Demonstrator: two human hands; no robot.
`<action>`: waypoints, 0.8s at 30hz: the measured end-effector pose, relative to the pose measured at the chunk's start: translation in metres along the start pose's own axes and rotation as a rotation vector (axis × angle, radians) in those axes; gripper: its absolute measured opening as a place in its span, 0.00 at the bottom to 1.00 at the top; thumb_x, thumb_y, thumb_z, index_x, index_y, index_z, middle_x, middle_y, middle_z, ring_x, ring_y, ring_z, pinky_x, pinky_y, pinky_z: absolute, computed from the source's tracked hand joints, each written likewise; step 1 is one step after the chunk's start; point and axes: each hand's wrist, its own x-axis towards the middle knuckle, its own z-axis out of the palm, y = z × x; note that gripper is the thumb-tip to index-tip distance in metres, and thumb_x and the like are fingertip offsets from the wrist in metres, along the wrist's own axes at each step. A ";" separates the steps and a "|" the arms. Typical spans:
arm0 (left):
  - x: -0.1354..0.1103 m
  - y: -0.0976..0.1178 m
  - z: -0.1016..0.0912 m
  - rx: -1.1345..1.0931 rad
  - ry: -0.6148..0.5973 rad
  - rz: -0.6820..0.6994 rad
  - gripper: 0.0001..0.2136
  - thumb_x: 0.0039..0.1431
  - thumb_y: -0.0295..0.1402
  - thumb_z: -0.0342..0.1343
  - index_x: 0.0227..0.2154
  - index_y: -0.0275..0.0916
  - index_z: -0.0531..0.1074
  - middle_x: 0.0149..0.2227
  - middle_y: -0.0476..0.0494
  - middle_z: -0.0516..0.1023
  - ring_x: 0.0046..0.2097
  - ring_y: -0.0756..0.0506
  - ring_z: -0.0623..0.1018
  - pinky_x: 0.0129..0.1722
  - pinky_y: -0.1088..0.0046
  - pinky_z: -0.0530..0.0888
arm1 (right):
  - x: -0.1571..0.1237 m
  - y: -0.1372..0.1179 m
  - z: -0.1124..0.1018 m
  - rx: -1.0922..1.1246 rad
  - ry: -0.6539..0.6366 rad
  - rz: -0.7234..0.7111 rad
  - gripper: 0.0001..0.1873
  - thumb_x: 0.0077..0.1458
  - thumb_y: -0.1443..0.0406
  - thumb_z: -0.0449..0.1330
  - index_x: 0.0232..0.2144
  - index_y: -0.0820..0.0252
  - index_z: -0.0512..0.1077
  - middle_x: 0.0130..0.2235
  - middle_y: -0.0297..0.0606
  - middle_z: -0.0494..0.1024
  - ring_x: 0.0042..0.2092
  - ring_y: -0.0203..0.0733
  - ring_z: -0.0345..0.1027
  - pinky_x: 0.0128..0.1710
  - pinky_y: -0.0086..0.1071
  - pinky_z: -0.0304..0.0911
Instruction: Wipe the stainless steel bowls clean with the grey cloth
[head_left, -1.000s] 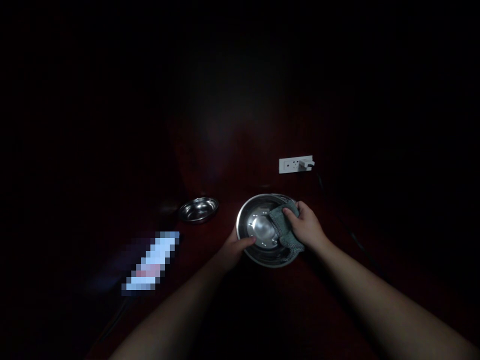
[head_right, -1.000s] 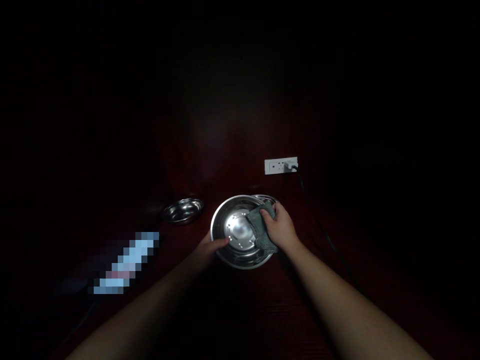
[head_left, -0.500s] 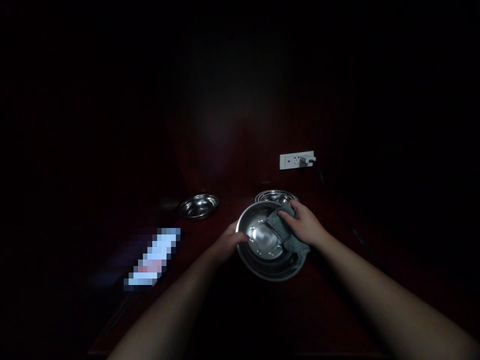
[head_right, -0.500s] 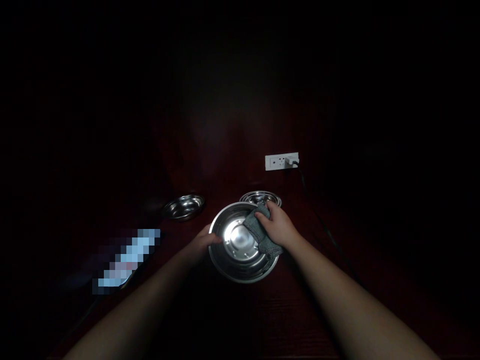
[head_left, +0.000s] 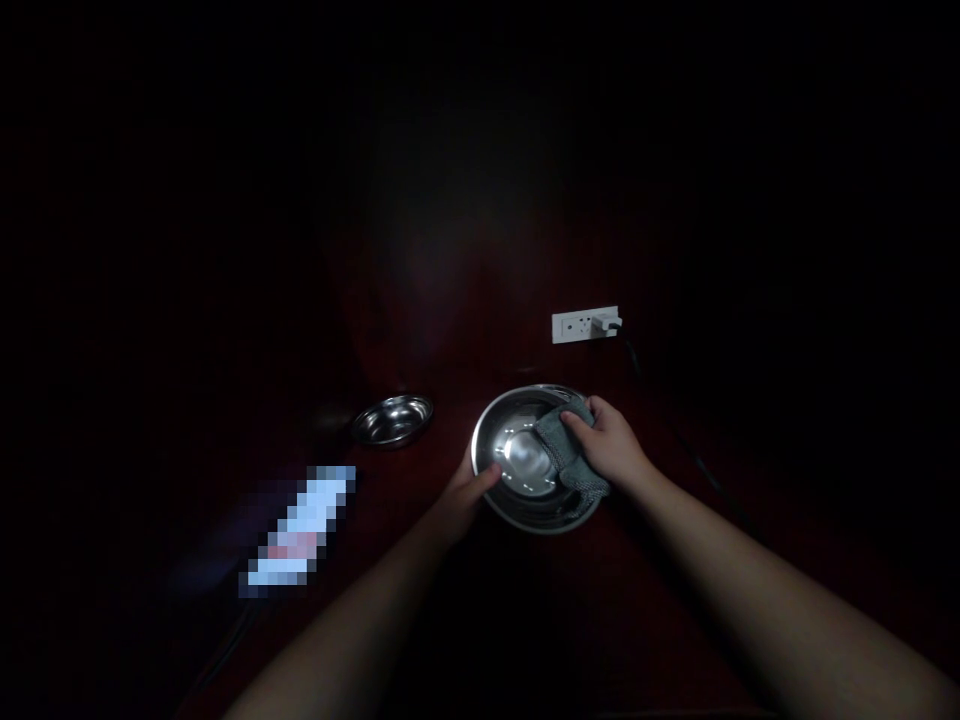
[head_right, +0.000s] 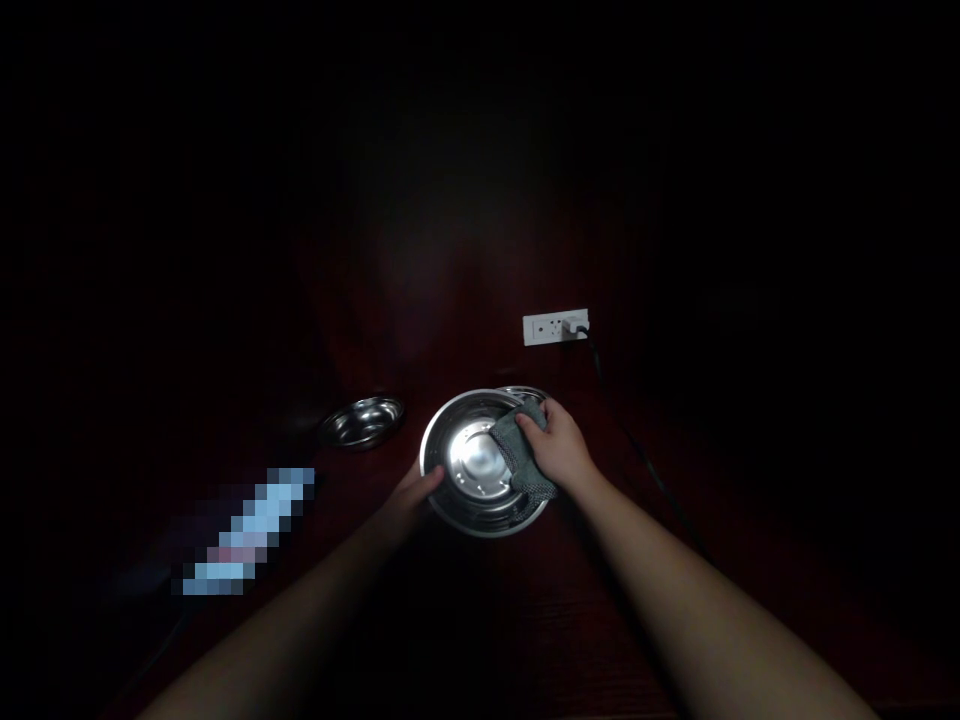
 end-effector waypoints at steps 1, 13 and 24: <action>0.000 0.000 0.001 -0.001 -0.011 0.000 0.34 0.50 0.35 0.61 0.60 0.40 0.56 0.47 0.37 0.77 0.45 0.39 0.77 0.48 0.61 0.68 | 0.000 0.000 0.000 0.005 0.024 0.021 0.16 0.48 0.52 0.57 0.25 0.55 0.58 0.23 0.30 0.65 0.26 0.38 0.59 0.25 0.31 0.54; 0.008 0.003 0.002 0.066 -0.018 -0.022 0.32 0.44 0.30 0.63 0.55 0.37 0.62 0.39 0.41 0.80 0.39 0.41 0.78 0.44 0.63 0.70 | -0.005 -0.006 -0.001 -0.135 0.107 -0.028 0.16 0.50 0.52 0.56 0.23 0.56 0.57 0.23 0.30 0.64 0.25 0.36 0.57 0.25 0.31 0.52; 0.009 0.022 -0.004 0.169 -0.050 -0.038 0.21 0.40 0.27 0.60 0.42 0.36 0.71 0.29 0.46 0.78 0.30 0.45 0.76 0.33 0.69 0.70 | -0.002 -0.001 -0.003 -0.092 -0.020 -0.108 0.13 0.49 0.54 0.57 0.27 0.56 0.63 0.26 0.33 0.70 0.28 0.39 0.61 0.27 0.33 0.57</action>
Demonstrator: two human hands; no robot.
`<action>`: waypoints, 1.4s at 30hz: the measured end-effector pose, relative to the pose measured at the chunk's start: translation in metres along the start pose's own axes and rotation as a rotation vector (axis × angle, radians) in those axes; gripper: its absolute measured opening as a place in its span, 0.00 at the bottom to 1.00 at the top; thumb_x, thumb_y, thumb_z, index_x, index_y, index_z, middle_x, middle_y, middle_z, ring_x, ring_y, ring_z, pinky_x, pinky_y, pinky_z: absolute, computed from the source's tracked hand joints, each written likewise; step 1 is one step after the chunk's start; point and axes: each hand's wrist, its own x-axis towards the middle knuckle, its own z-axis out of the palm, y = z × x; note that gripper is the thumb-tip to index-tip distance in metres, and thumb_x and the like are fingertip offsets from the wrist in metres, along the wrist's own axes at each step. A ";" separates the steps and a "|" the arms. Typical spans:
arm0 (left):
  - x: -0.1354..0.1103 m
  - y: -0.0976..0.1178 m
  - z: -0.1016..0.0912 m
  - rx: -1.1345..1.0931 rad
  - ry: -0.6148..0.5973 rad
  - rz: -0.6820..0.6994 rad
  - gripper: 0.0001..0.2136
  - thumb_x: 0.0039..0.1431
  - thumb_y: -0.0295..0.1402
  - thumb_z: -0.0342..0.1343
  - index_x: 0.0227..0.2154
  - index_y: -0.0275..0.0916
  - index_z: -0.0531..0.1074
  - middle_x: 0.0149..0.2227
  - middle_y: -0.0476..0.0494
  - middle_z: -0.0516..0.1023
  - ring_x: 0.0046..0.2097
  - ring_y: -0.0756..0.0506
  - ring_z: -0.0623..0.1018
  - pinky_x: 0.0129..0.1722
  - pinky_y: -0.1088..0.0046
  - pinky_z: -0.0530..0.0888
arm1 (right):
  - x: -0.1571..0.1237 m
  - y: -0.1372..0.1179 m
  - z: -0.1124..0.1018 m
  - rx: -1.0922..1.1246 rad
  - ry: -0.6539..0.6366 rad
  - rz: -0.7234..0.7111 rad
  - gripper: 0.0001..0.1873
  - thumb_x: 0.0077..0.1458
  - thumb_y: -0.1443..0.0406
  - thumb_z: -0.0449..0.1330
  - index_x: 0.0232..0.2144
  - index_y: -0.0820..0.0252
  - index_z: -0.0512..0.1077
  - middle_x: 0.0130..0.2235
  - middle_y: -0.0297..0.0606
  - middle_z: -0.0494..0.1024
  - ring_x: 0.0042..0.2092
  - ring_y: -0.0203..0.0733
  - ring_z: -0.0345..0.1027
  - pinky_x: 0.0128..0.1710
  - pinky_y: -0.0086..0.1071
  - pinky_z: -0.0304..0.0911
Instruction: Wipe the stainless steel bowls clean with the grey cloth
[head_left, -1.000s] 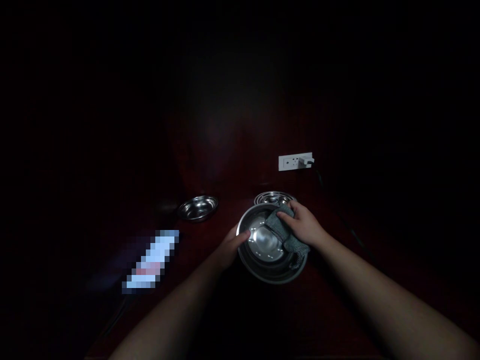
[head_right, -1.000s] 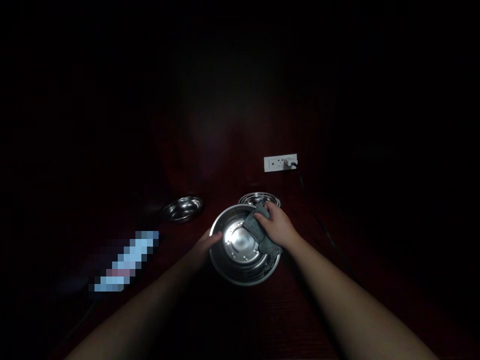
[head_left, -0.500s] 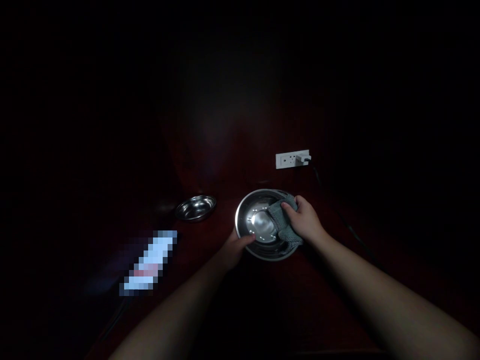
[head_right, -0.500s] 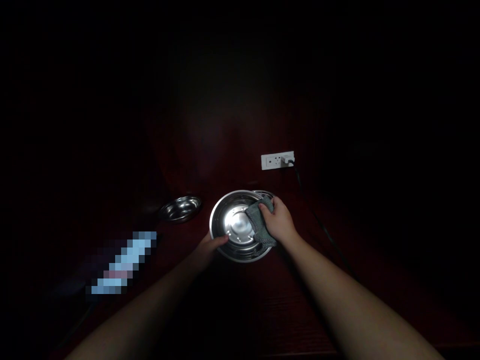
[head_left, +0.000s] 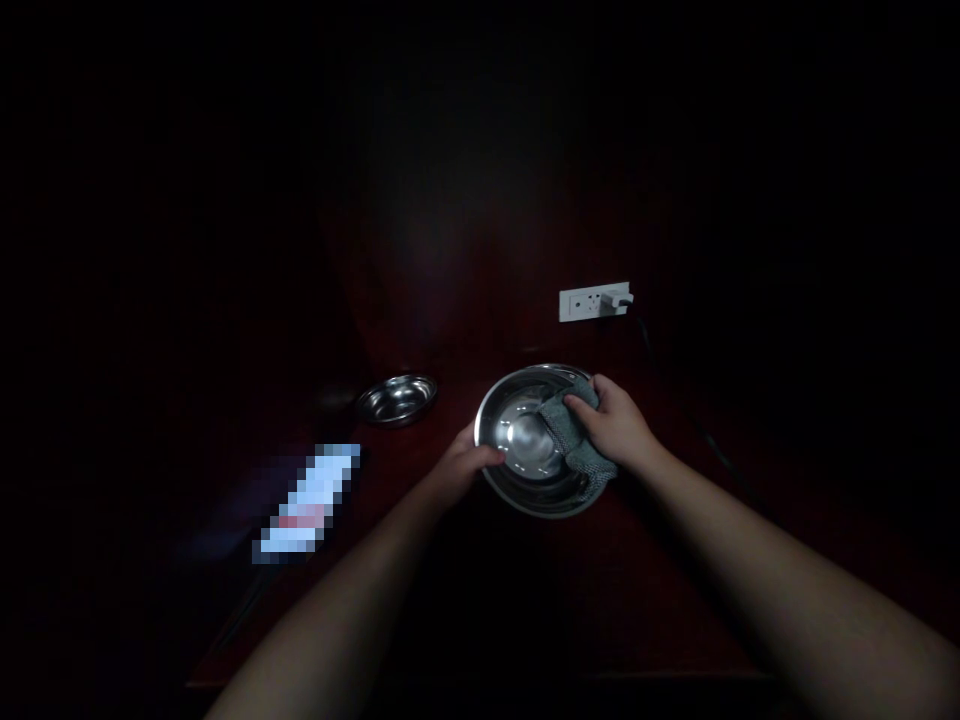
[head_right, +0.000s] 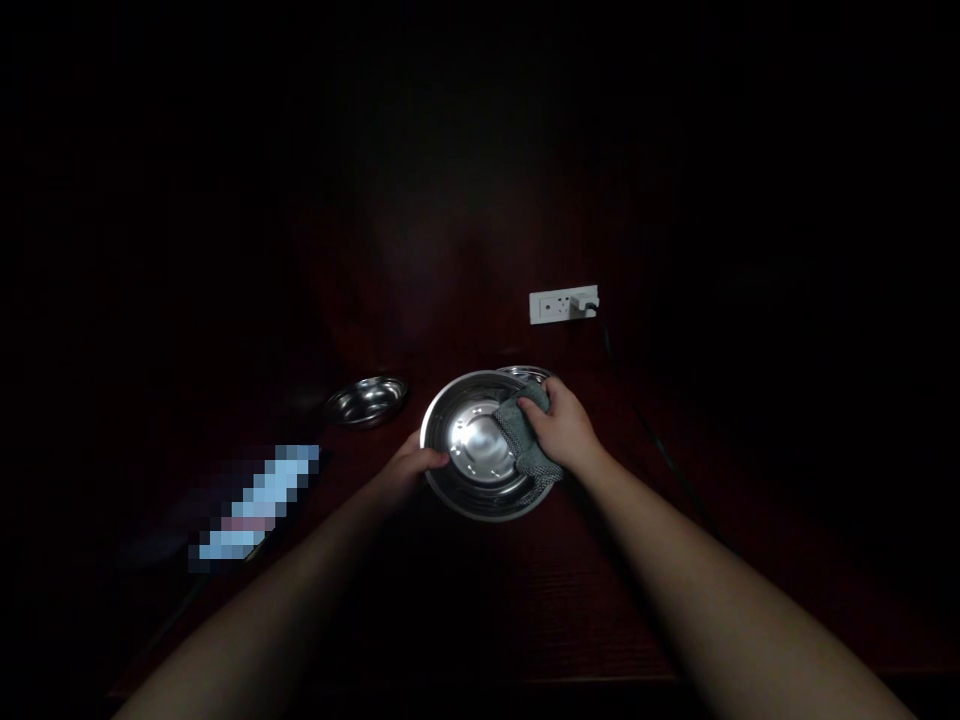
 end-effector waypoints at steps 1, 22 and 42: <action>0.000 0.000 -0.001 0.004 -0.011 -0.006 0.22 0.40 0.27 0.60 0.43 0.36 0.71 0.30 0.46 0.78 0.30 0.45 0.76 0.33 0.69 0.70 | 0.001 0.001 0.000 0.007 -0.017 -0.011 0.12 0.49 0.54 0.57 0.27 0.56 0.63 0.27 0.34 0.70 0.28 0.39 0.61 0.28 0.33 0.57; 0.002 -0.021 0.002 -0.041 -0.003 0.126 0.34 0.50 0.35 0.62 0.60 0.41 0.55 0.55 0.38 0.70 0.56 0.37 0.70 0.54 0.60 0.66 | 0.004 -0.002 -0.004 0.098 0.069 0.064 0.17 0.46 0.54 0.60 0.23 0.55 0.56 0.22 0.28 0.63 0.24 0.34 0.56 0.24 0.30 0.53; 0.001 -0.022 0.018 0.020 0.120 -0.002 0.18 0.44 0.32 0.64 0.40 0.34 0.74 0.45 0.38 0.79 0.50 0.37 0.75 0.53 0.58 0.68 | -0.001 -0.002 -0.001 0.278 -0.037 0.039 0.11 0.41 0.64 0.56 0.30 0.55 0.59 0.28 0.30 0.65 0.30 0.38 0.60 0.29 0.31 0.59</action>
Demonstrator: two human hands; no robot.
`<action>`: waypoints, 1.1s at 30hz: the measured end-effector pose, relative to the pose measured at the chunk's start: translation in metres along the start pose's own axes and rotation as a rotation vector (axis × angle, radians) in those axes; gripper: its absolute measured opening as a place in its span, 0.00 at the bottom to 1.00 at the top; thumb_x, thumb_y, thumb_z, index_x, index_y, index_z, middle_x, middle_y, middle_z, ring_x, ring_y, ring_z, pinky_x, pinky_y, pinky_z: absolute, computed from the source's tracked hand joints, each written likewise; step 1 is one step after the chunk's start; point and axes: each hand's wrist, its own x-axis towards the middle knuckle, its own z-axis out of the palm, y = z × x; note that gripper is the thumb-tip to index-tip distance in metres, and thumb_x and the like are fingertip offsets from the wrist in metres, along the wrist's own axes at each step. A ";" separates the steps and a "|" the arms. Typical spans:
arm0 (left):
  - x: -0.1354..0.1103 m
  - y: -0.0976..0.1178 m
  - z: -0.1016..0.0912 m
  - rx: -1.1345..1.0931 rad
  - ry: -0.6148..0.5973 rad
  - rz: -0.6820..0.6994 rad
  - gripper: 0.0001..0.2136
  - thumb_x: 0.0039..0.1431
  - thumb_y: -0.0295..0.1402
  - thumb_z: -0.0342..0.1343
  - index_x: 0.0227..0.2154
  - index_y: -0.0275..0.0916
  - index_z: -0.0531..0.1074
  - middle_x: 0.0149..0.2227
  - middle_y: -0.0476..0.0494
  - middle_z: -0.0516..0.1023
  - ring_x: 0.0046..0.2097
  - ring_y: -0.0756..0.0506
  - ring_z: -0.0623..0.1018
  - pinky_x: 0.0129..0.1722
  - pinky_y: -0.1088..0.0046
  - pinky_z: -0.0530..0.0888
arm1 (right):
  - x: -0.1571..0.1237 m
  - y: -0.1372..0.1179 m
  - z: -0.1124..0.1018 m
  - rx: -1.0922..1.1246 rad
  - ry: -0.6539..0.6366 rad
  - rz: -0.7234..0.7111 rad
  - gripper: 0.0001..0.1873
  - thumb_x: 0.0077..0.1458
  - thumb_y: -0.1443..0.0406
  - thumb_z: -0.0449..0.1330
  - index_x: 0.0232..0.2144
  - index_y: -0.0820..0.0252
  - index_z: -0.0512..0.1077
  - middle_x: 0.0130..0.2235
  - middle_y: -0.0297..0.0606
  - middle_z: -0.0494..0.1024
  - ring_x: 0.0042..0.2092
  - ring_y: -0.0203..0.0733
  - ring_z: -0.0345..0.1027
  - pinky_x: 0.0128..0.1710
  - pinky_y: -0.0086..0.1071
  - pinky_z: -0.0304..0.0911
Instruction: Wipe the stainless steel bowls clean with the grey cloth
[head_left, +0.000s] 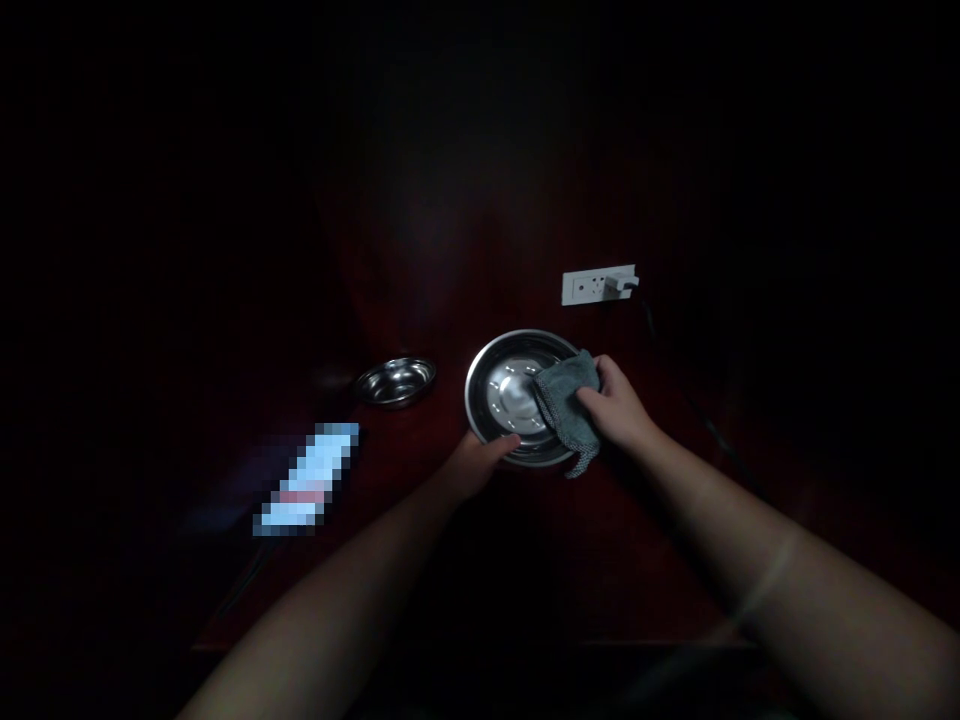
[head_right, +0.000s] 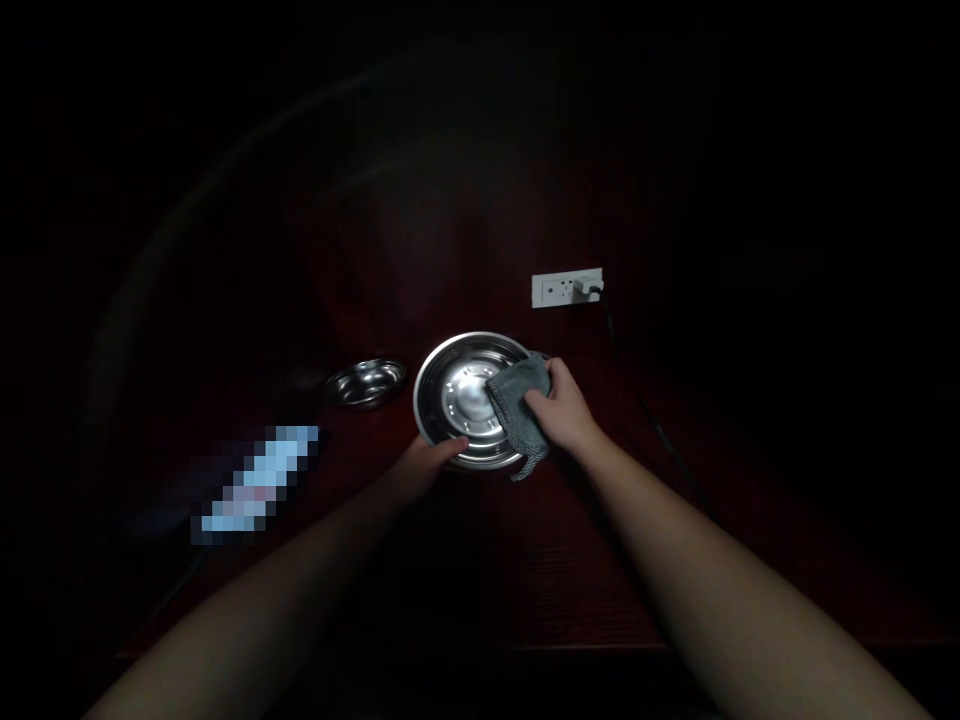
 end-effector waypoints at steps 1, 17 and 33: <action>0.000 0.000 0.000 -0.014 0.017 -0.011 0.18 0.44 0.32 0.64 0.40 0.34 0.73 0.42 0.38 0.80 0.48 0.37 0.76 0.51 0.57 0.69 | 0.000 0.001 0.000 -0.004 -0.015 0.004 0.12 0.41 0.64 0.56 0.31 0.55 0.59 0.28 0.30 0.65 0.29 0.38 0.60 0.28 0.31 0.58; 0.004 0.002 -0.001 0.068 -0.067 -0.116 0.14 0.39 0.28 0.56 0.34 0.32 0.72 0.29 0.42 0.79 0.27 0.47 0.76 0.31 0.69 0.74 | 0.002 0.003 0.002 -0.320 0.180 0.010 0.14 0.46 0.56 0.58 0.26 0.56 0.58 0.24 0.31 0.65 0.26 0.37 0.58 0.26 0.32 0.55; 0.004 0.007 -0.008 0.108 -0.119 -0.208 0.11 0.38 0.25 0.53 0.28 0.33 0.75 0.25 0.42 0.79 0.30 0.45 0.77 0.34 0.65 0.74 | -0.004 -0.010 -0.004 -0.466 0.188 -0.102 0.13 0.48 0.58 0.57 0.28 0.55 0.55 0.26 0.32 0.65 0.27 0.38 0.58 0.26 0.32 0.52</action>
